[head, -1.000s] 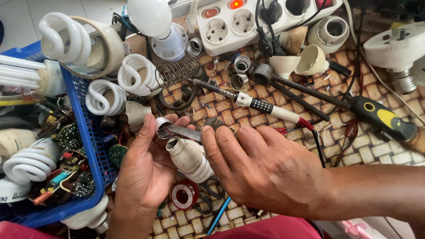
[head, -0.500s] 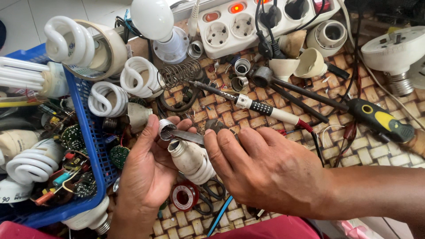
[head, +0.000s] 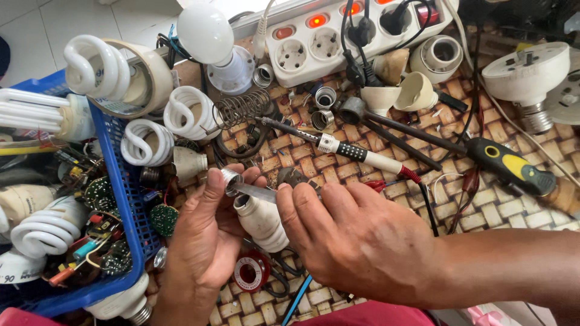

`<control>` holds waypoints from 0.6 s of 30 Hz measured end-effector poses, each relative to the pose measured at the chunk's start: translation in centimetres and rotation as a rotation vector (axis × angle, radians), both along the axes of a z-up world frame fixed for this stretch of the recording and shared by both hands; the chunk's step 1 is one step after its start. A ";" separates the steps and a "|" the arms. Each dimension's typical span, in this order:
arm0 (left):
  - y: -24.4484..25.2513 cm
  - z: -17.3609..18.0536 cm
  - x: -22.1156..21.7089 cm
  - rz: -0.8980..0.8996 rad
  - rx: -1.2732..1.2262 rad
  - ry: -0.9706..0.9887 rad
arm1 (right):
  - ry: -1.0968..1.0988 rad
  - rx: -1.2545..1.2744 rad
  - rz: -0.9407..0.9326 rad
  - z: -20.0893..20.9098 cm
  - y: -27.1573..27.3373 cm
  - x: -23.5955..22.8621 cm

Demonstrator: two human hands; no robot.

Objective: The person disassembles a compact fluorescent light bulb using a knife and pliers. They remove the metal base and internal components, then scrape the base with the knife. The person handles multiple light bulbs and tools on a cluttered workbench.

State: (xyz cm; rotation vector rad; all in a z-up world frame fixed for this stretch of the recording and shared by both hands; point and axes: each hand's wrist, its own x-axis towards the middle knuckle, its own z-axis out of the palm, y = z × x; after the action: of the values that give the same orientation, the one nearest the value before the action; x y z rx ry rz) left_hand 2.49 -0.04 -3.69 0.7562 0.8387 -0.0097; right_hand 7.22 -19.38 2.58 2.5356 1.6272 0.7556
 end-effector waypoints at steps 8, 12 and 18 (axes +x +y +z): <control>-0.8 -1.3 -0.5 0.032 0.113 -0.154 | 0.072 0.065 0.029 -0.6 -0.2 0.2; -0.7 -1.6 -0.4 0.054 0.170 -0.210 | 0.219 0.044 0.002 -2.6 0.0 0.6; -1.0 -1.6 -0.7 0.101 0.275 -0.222 | 0.712 0.358 0.041 -3.5 0.6 1.7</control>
State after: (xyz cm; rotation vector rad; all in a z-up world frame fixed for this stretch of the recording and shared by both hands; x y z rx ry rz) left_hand 1.80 -1.08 -5.26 0.9527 0.6711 0.2797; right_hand 8.91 -18.76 -0.94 3.2961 1.8401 0.1302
